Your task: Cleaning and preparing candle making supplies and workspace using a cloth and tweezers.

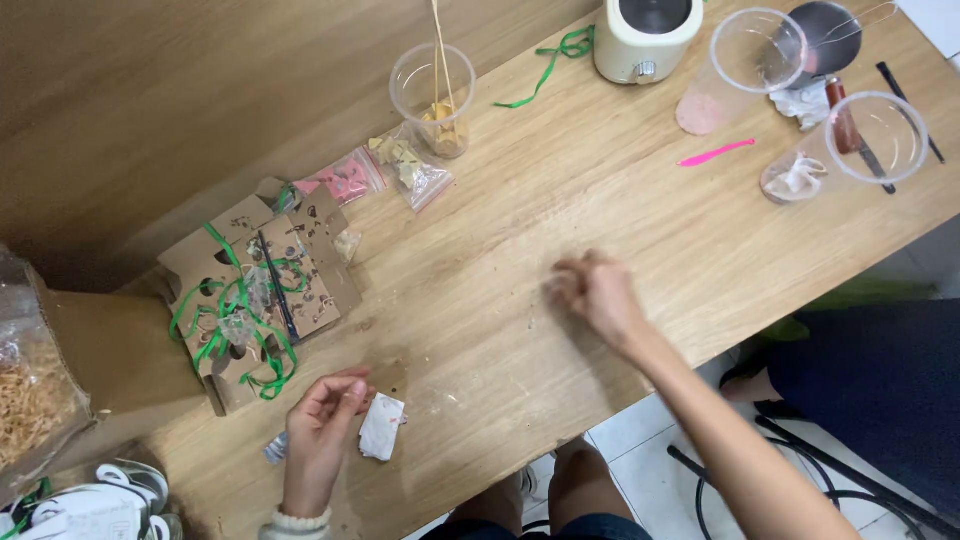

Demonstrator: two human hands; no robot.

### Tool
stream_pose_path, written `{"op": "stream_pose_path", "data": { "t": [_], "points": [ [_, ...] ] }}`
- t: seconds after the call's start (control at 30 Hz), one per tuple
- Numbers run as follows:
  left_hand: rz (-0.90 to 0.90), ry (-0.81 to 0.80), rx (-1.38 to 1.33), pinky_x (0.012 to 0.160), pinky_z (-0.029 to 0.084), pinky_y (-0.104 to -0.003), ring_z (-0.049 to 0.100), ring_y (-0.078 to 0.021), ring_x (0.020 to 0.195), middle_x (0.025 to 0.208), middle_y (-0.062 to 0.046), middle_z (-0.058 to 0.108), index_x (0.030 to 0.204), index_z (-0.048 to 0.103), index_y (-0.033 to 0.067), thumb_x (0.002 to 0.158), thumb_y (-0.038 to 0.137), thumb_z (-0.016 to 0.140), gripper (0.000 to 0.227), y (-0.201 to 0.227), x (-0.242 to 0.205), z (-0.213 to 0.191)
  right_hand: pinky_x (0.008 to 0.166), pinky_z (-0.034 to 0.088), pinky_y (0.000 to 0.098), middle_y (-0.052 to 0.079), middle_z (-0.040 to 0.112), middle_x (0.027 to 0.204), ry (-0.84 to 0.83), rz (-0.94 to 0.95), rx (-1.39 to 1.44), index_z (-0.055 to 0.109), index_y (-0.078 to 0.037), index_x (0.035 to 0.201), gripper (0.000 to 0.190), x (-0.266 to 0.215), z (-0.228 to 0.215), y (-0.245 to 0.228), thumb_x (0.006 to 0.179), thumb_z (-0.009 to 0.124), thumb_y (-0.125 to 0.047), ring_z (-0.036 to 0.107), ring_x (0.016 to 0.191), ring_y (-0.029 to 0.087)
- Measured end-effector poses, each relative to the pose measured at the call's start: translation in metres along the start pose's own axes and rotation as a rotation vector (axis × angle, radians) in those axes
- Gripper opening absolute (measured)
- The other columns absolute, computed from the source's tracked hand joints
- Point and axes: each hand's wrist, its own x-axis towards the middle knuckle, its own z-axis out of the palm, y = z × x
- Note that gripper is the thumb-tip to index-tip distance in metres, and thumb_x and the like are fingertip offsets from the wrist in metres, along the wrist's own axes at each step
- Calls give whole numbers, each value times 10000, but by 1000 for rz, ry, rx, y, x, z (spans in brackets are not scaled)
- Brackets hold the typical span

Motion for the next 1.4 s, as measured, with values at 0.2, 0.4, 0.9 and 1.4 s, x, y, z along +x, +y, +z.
{"op": "stream_pose_path", "data": {
  "t": [0.2,0.4,0.9,1.4],
  "points": [
    [-94,-26,110,792,555,-270,703,-133,909,1011,-107,756,1207,664,-5,933,112,665,298,13,-15,4,733,571,456,231,701,826,263,253,-312,782,-29,1139,329,12,-125,100,865,806,-212,697,726,328],
    [-112,48,24,802,559,-276,684,-132,890,1011,-80,738,1162,710,-10,946,127,667,259,15,-27,55,771,569,443,188,685,893,116,13,25,778,-46,1013,254,-11,-2,-5,766,803,-102,674,815,321],
    [-145,79,-49,838,550,-236,687,-88,940,1065,-57,752,1140,707,-11,923,98,681,244,6,-49,194,747,604,424,268,692,1055,16,37,88,706,57,1044,282,-17,-31,-6,771,643,21,691,888,365],
    [-80,5,-13,792,547,-230,655,-66,876,1007,-65,734,1123,711,-10,937,106,695,219,1,-33,230,846,597,386,197,716,1077,88,240,42,748,8,1070,214,-16,-55,67,892,730,-108,698,954,302]
  ]
}}
